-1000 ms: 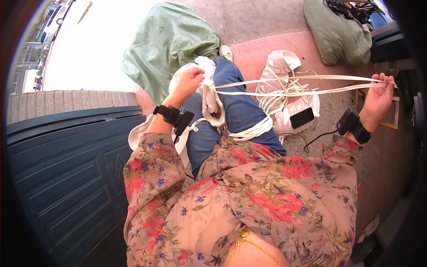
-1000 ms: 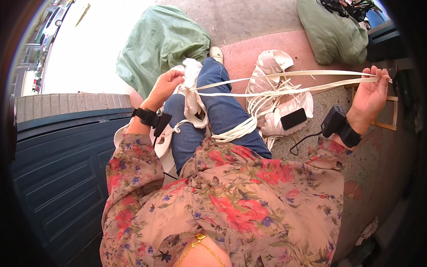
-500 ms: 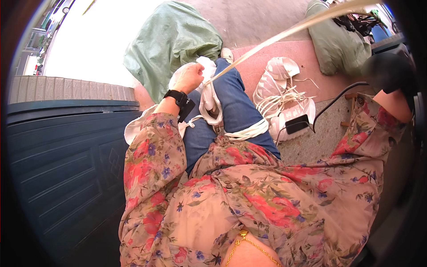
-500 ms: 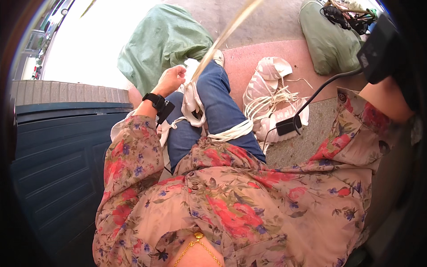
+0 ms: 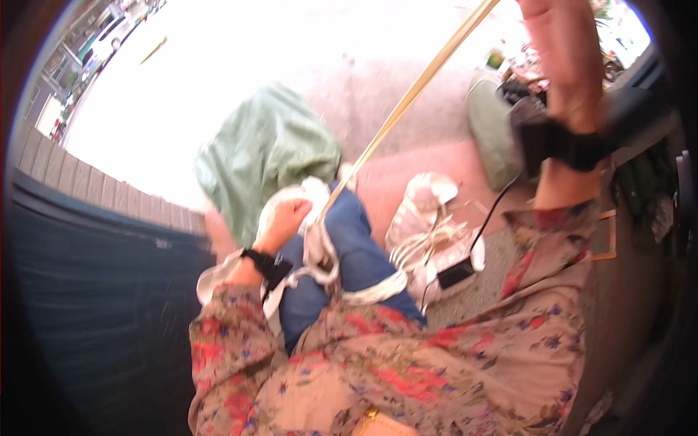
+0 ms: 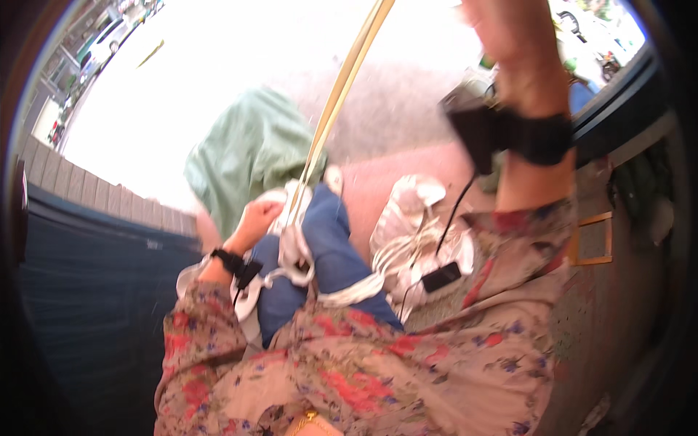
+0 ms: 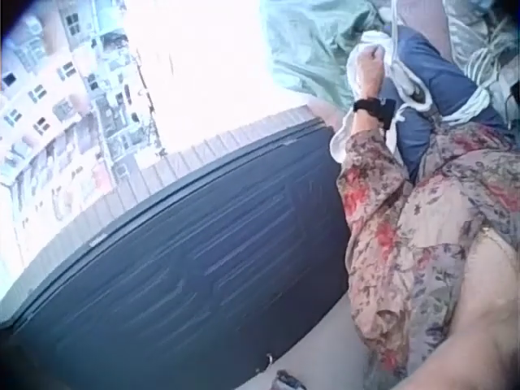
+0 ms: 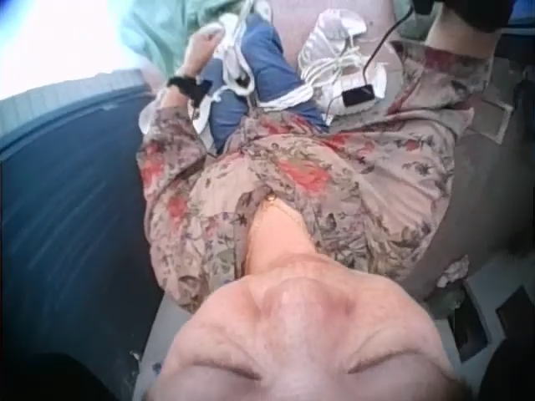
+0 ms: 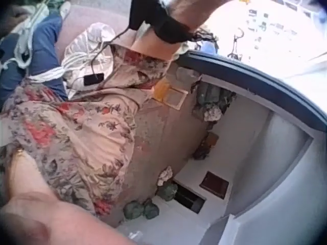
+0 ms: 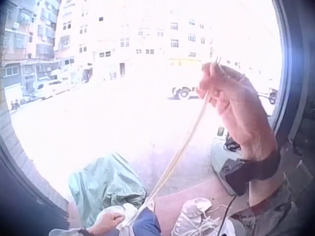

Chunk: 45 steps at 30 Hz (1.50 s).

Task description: Threading laces through the eyelets of several pairs of white shoes while sitting down.

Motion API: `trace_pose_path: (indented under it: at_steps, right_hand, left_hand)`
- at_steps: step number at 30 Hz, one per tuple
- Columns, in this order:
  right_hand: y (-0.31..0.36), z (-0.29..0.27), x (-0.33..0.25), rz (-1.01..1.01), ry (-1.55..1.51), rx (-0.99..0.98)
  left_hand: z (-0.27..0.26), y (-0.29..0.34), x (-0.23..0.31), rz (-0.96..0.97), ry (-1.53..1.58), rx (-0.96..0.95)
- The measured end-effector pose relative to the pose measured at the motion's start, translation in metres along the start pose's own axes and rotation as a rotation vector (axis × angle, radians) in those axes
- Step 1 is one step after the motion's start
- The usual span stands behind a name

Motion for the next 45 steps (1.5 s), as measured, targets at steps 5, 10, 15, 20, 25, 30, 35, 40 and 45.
trace_pose_path:
  at_steps: [5, 10, 15, 20, 25, 30, 35, 40, 45]
  right_hand:
    - [0.010, 0.013, 0.028, 0.014, -0.079, -0.280]
    - [0.018, 0.011, 0.044, 0.077, -0.129, -0.294]
    - [0.026, -0.118, 0.124, 0.306, -0.149, -0.063]
    - [0.109, -0.293, 0.247, 0.621, 0.018, 0.298]
    - [0.219, -0.219, 0.298, 0.871, 0.193, 0.128]
    - [0.308, -0.016, 0.278, 0.836, 0.351, -0.755]
    - [0.371, 0.088, 0.274, 0.237, 0.560, -1.112]
    - [0.369, 0.107, 0.282, 0.153, 0.960, -0.957]
    - [0.357, 0.117, 0.280, 0.181, 0.984, -0.971]
  left_hand:
    - [0.014, 0.016, 0.060, 0.036, 0.259, -0.367]
    - [-0.004, 0.020, 0.104, 0.101, 0.410, -0.345]
    - [-0.142, 0.028, 0.090, 0.154, 0.881, 0.107]
    - [-0.369, 0.156, -0.007, 0.237, 1.071, 0.829]
    - [-0.349, 0.178, -0.047, -0.008, 1.131, 0.898]
    - [-0.120, 0.106, -0.004, -0.540, 0.915, 0.373]
    - [-0.005, 0.085, -0.048, -0.668, 0.814, 0.088]
    - [0.007, 0.082, -0.075, -0.508, 0.381, 0.236]
    - [0.003, 0.082, -0.067, -0.519, 0.320, 0.286]
Point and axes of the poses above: each hand's wrist, its own y-axis away from the middle knuckle, its own z-axis out of the palm, x = y × z, the point moved 5 cm from there along -y, towards the middle knuckle, and after that the axes turned 11 degrees about y, right-handed, at the moved point
